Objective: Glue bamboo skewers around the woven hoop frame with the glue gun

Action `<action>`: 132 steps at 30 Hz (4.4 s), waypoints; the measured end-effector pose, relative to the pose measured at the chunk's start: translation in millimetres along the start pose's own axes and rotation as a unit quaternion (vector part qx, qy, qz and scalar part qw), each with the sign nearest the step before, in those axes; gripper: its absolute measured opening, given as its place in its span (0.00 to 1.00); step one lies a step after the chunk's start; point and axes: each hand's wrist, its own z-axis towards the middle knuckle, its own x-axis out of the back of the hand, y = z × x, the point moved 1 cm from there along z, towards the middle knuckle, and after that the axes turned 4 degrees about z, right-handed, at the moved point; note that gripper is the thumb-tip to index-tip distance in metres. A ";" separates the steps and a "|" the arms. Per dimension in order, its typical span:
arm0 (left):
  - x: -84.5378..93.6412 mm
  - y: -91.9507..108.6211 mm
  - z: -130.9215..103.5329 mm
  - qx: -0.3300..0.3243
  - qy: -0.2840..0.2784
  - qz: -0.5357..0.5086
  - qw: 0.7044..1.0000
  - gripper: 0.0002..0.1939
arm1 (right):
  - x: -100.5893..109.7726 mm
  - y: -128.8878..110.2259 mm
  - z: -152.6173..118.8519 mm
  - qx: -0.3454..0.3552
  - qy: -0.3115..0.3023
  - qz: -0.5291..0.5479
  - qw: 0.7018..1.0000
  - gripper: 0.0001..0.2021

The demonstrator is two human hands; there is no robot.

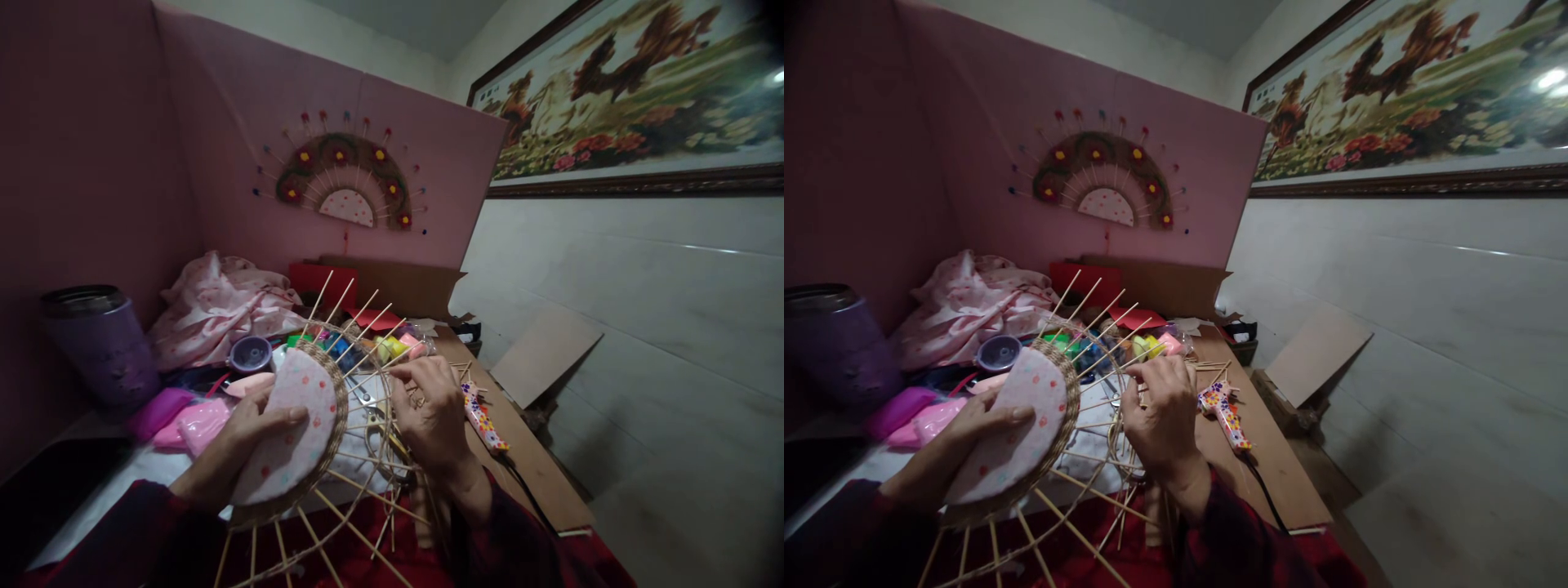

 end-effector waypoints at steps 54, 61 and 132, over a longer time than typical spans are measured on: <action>1.6 -0.3 2.5 -0.016 0.004 -0.043 0.999 0.21 | 3.9 3.4 -1.7 0.018 -0.042 0.030 0.998 0.11; 4.6 0.5 1.5 -0.002 0.004 -0.096 0.995 0.25 | 9.5 -2.1 0.1 0.031 -0.024 0.048 0.998 0.06; 11.7 0.7 1.2 0.020 0.050 -0.252 0.966 0.16 | -17.7 1.6 -14.7 -0.392 -0.203 0.641 0.628 0.18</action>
